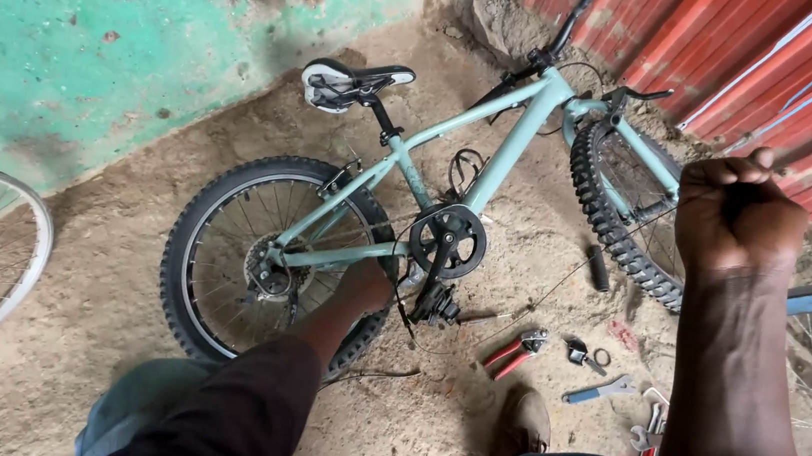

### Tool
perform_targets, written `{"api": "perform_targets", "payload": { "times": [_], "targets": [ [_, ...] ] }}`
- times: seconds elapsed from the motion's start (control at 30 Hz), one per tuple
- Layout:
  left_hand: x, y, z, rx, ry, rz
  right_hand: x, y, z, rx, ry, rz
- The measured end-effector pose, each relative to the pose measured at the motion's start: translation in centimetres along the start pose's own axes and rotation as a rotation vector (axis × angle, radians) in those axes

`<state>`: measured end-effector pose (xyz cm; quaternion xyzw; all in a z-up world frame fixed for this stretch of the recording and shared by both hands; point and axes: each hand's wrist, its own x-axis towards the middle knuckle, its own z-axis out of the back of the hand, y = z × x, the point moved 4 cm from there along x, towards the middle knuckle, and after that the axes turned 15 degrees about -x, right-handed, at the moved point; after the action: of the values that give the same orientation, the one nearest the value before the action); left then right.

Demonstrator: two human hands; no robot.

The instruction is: Repairing a bicycle shifter by threading and adjusting the shifter cable using pliers.

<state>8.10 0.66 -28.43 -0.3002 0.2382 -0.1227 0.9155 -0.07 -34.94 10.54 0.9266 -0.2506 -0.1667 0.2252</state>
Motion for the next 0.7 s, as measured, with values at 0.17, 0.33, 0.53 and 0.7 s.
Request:
{"api": "perform_targets", "payload": {
  "times": [0.17, 0.33, 0.53, 0.7],
  "targets": [
    [-2.8, 0.2, -4.5, -1.11, -0.009, 0.628, 0.9, -0.3, 1.6, -0.062, -0.071, -0.076],
    [0.7, 3.3, -7.1, -0.775, -0.101, 0.459, 2.1, 0.5, 5.0, -1.064, -0.248, -0.037],
    [-0.6, -1.7, 0.7, -0.171, -0.474, 0.028, 5.4, 1.5, 7.9, -2.793, 0.01, -0.085],
    [-6.8, -16.0, 9.4, -0.539, -0.417, -0.3, -2.6, -1.7, 0.2, -2.425, 0.384, 0.216]
  ]
}}
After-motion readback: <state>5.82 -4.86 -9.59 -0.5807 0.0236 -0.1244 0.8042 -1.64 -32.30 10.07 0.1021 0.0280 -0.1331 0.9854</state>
